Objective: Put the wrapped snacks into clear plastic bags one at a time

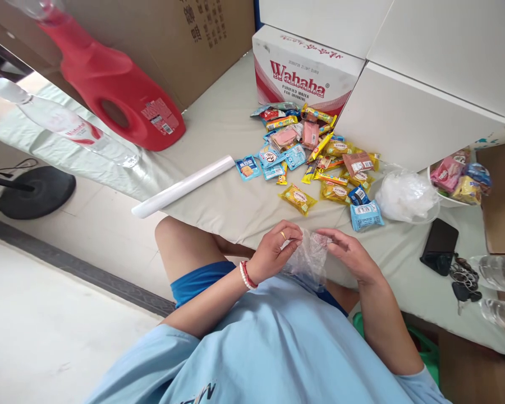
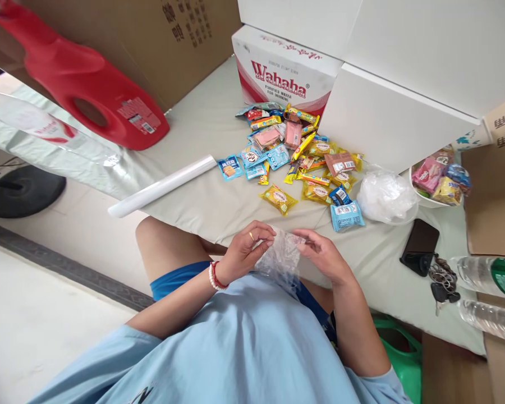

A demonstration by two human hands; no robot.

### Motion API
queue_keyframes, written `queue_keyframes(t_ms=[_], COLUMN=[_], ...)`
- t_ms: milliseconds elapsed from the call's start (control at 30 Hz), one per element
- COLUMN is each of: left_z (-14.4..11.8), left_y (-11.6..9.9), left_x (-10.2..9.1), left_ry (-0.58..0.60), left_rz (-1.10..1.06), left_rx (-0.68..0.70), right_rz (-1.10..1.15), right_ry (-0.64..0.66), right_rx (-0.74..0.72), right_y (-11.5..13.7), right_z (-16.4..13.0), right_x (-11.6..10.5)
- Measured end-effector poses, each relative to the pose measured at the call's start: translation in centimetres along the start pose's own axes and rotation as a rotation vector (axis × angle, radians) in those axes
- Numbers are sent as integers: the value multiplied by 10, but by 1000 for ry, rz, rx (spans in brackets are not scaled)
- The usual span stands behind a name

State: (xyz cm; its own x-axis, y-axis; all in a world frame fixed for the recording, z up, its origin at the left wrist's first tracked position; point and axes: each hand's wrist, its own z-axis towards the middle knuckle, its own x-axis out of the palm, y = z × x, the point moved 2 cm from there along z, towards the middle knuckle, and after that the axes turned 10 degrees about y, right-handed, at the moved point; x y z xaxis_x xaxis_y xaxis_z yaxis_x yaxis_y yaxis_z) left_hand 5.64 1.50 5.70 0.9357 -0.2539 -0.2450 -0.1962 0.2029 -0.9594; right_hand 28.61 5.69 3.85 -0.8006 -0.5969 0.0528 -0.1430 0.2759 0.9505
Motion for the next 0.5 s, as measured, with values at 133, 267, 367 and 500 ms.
queue_keyframes(t_ms=[133, 267, 367, 500], left_z=[0, -5, -7, -3], left_y=[7, 26, 42, 58], left_x=[-9, -28, -40, -44], left_ry=[-181, -526, -711, -755], left_rz=[-90, -308, -335, -262], left_rx=[-40, -188, -241, -269], right_rz=[-97, 18, 66, -54], right_ry=[-99, -303, -329, -315], right_rx=[-15, -50, -32, 25], right_y=[6, -2, -9, -17], right_z=[9, 2, -9, -19], right_x=[1, -15, -27, -38])
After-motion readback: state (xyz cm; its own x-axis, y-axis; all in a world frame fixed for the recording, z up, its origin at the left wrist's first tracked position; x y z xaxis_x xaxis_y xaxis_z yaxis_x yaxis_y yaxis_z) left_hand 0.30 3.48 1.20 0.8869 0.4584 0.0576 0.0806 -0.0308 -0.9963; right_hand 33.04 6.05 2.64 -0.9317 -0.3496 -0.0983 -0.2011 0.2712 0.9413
